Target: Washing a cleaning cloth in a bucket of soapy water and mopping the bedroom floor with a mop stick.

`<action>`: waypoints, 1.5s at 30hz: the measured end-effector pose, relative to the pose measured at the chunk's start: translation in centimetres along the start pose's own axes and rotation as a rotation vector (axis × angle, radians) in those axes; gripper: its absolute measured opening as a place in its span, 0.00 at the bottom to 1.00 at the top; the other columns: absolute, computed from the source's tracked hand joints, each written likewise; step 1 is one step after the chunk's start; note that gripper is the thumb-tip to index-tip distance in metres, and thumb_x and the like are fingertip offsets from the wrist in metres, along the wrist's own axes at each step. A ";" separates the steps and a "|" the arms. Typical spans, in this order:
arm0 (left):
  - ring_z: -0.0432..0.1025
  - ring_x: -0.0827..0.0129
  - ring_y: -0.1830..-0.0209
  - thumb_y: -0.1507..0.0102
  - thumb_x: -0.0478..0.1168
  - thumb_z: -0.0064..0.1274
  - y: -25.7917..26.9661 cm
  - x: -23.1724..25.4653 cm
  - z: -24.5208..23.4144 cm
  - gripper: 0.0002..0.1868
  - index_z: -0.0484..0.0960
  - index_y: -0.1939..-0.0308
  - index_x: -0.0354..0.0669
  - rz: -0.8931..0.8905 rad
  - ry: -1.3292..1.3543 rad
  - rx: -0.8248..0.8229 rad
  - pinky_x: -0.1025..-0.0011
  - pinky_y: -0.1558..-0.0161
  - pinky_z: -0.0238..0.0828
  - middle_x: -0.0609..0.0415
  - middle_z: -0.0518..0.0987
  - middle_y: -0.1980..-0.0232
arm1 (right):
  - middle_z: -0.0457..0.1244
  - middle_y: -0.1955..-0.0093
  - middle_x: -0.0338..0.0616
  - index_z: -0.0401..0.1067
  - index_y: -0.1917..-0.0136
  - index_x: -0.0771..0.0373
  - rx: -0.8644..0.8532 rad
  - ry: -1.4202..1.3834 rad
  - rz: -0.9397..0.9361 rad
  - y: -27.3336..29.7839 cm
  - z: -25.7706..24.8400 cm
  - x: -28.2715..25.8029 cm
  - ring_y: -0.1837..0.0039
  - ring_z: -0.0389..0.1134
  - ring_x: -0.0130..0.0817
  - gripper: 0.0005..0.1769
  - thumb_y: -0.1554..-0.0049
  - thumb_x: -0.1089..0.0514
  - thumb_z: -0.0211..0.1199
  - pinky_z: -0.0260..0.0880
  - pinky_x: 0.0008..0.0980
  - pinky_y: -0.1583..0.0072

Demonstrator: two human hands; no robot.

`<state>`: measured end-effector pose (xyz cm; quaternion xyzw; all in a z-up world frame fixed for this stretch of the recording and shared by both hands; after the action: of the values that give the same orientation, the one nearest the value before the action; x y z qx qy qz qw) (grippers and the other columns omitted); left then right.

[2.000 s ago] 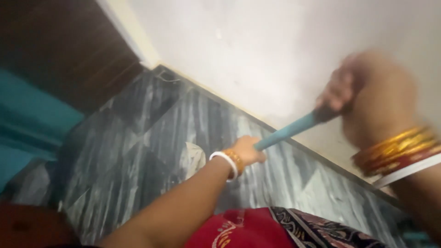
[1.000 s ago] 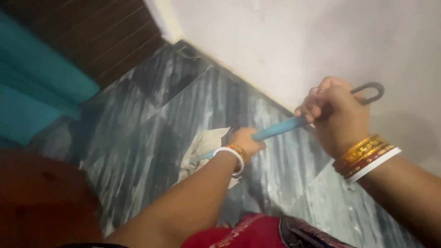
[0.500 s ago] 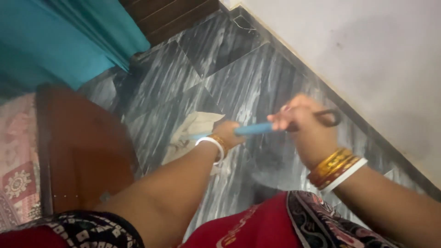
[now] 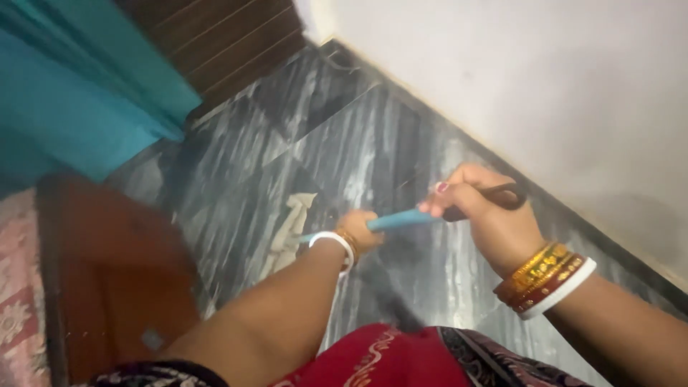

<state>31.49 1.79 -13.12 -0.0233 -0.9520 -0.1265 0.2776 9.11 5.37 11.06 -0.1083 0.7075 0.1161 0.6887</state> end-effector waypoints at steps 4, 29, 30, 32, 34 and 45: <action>0.78 0.46 0.58 0.50 0.46 0.63 -1.2 8.1 4.3 0.13 0.86 0.64 0.48 0.054 -0.007 -0.038 0.56 0.54 0.75 0.45 0.84 0.61 | 0.69 0.64 0.47 0.71 0.66 0.63 0.160 -0.075 -0.040 4.4 -7.5 -1.3 0.56 0.73 0.36 0.13 0.41 0.59 0.54 0.73 0.37 0.48; 0.77 0.47 0.57 0.50 0.45 0.60 5.2 21.3 5.3 0.12 0.87 0.64 0.48 0.074 0.160 0.012 0.56 0.54 0.74 0.44 0.83 0.60 | 0.55 0.70 0.41 0.60 0.65 0.59 0.263 -0.328 -0.104 11.0 -14.4 -5.2 0.62 0.59 0.37 0.06 0.45 0.63 0.49 0.69 0.50 0.41; 0.77 0.47 0.57 0.50 0.45 0.60 6.2 20.0 4.2 0.12 0.86 0.64 0.49 0.060 0.153 0.015 0.55 0.54 0.74 0.45 0.83 0.60 | 0.55 0.70 0.41 0.60 0.65 0.59 0.237 -0.353 -0.101 10.6 -12.9 -4.5 0.62 0.59 0.37 0.06 0.45 0.63 0.49 0.69 0.50 0.41; 0.77 0.47 0.58 0.49 0.45 0.60 7.6 17.1 2.5 0.11 0.86 0.65 0.49 0.032 0.145 0.023 0.55 0.54 0.74 0.45 0.83 0.60 | 0.55 0.70 0.41 0.60 0.65 0.60 0.197 -0.383 -0.093 9.9 -9.9 -3.4 0.62 0.59 0.37 0.06 0.46 0.63 0.50 0.69 0.49 0.42; 0.78 0.47 0.59 0.50 0.45 0.61 8.7 13.1 2.1 0.11 0.85 0.66 0.48 -0.033 0.119 -0.013 0.55 0.54 0.74 0.45 0.84 0.63 | 0.56 0.70 0.43 0.60 0.65 0.61 0.138 -0.405 -0.090 9.5 -6.5 -2.5 0.62 0.59 0.38 0.07 0.45 0.63 0.50 0.69 0.48 0.44; 0.78 0.45 0.56 0.48 0.44 0.60 11.3 -6.4 1.2 0.10 0.85 0.64 0.48 0.024 -0.074 0.018 0.54 0.54 0.75 0.45 0.84 0.59 | 0.65 0.65 0.46 0.66 0.65 0.64 -0.027 -0.270 -0.061 8.1 8.9 3.9 0.59 0.69 0.37 0.09 0.43 0.63 0.50 0.77 0.45 0.40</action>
<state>37.57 13.19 -14.99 -0.0369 -0.9623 -0.1138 0.2441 14.96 15.87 7.08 -0.1226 0.6031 0.1180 0.7793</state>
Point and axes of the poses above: each hand's wrist, its own y-axis away from the middle knuckle, its own z-axis out of the palm, x = y × z, the point moved 9 cm from there along -y, towards the middle knuckle
